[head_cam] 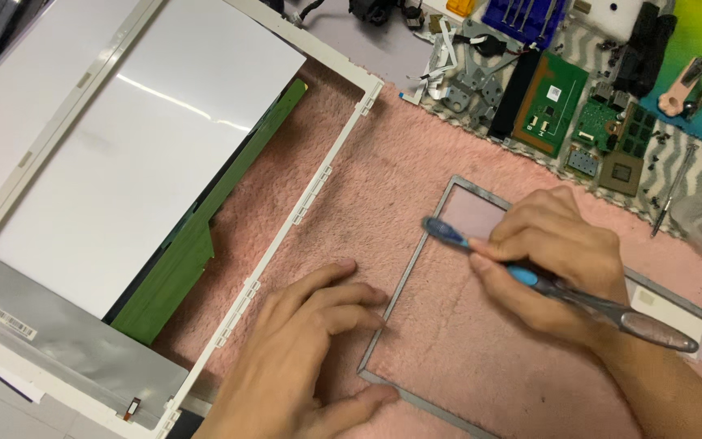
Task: The person cleans a plastic laptop screen frame using a brush and a cleaning liquid from a spray bottle, then handles and inspects a flat panel.
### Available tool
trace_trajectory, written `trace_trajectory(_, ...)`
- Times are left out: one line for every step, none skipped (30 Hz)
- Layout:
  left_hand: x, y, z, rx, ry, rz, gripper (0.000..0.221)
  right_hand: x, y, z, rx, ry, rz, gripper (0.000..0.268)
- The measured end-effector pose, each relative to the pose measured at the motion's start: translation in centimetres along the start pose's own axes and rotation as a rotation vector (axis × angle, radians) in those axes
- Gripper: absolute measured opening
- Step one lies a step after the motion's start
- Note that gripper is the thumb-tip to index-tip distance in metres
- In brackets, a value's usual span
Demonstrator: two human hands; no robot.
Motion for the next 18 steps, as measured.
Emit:
trace_trajectory(0.0,-0.1,0.0,0.002,0.007,-0.015,0.054,0.1,0.2,0.3,-0.001,0.007,0.028,0.012)
trace_trajectory(-0.1,-0.2,0.0,0.004,0.015,-0.029,0.054,0.1,0.5,0.5,-0.002,0.013,0.057,0.013)
trace_trajectory(-0.2,-0.3,0.0,0.002,0.011,-0.029,0.054,0.1,0.6,0.5,-0.005,0.015,0.058,0.013)
trace_trajectory(-0.3,-0.6,0.0,0.010,0.021,-0.040,0.053,-0.1,0.4,0.5,0.011,0.006,0.048,0.011)
trace_trajectory(-0.5,-0.8,0.1,0.017,0.030,-0.050,0.052,-0.3,0.2,0.5,0.028,-0.003,0.038,0.009)
trace_trajectory(-0.5,-0.9,0.1,0.020,0.026,-0.051,0.052,-0.3,0.3,0.5,0.024,-0.003,0.036,0.009)
trace_trajectory(-0.6,-0.9,0.1,0.022,0.021,-0.058,0.053,0.1,0.6,0.6,-0.004,0.033,0.086,0.014)
trace_trajectory(-0.7,-0.9,0.0,0.021,0.013,-0.066,0.054,0.6,1.0,0.6,-0.033,0.072,0.139,0.019)
trace_trajectory(-0.8,-1.0,-0.1,0.020,0.007,-0.066,0.054,0.7,1.0,0.6,-0.039,0.075,0.139,0.019)
trace_trajectory(-0.8,-0.9,0.0,0.016,0.007,-0.062,0.055,0.3,0.6,0.5,-0.005,0.040,0.129,0.013)
trace_trajectory(-0.7,-0.9,0.1,0.012,0.008,-0.058,0.057,-0.1,0.1,0.4,0.030,0.004,0.119,0.007)
trace_trajectory(-0.7,-1.0,0.1,0.016,0.008,-0.064,0.057,-0.1,0.2,0.3,0.031,0.008,0.114,0.007)
trace_trajectory(-0.7,-1.1,0.1,0.026,0.003,-0.062,0.058,0.1,0.7,0.4,-0.012,0.039,0.115,0.009)
trace_trajectory(-0.9,-1.2,0.1,0.034,0.001,-0.056,0.059,0.5,1.3,0.5,-0.054,0.067,0.119,0.012)
trace_trajectory(-0.9,-1.4,0.0,0.036,0.003,-0.058,0.059,0.4,1.5,0.5,-0.052,0.068,0.117,0.012)
trace_trajectory(-1.1,-1.5,0.1,0.027,0.001,-0.058,0.058,0.2,1.2,0.4,0.004,0.062,0.101,0.009)
trace_trajectory(-1.2,-1.5,0.1,0.019,0.000,-0.058,0.057,0.0,0.9,0.2,0.060,0.056,0.086,0.006)
trace_trajectory(-1.1,-1.5,0.1,0.021,0.000,-0.059,0.057,0.2,1.2,-0.2,0.059,0.056,0.084,0.006)
Point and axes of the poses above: each hand's wrist, its own z-axis towards the middle knuckle, its own x-axis out of the palm, y = z × x, the point moved 10 cm from there along z, towards the middle knuckle, and after that the axes turned 13 degrees about -x, right-handed, at the moved point
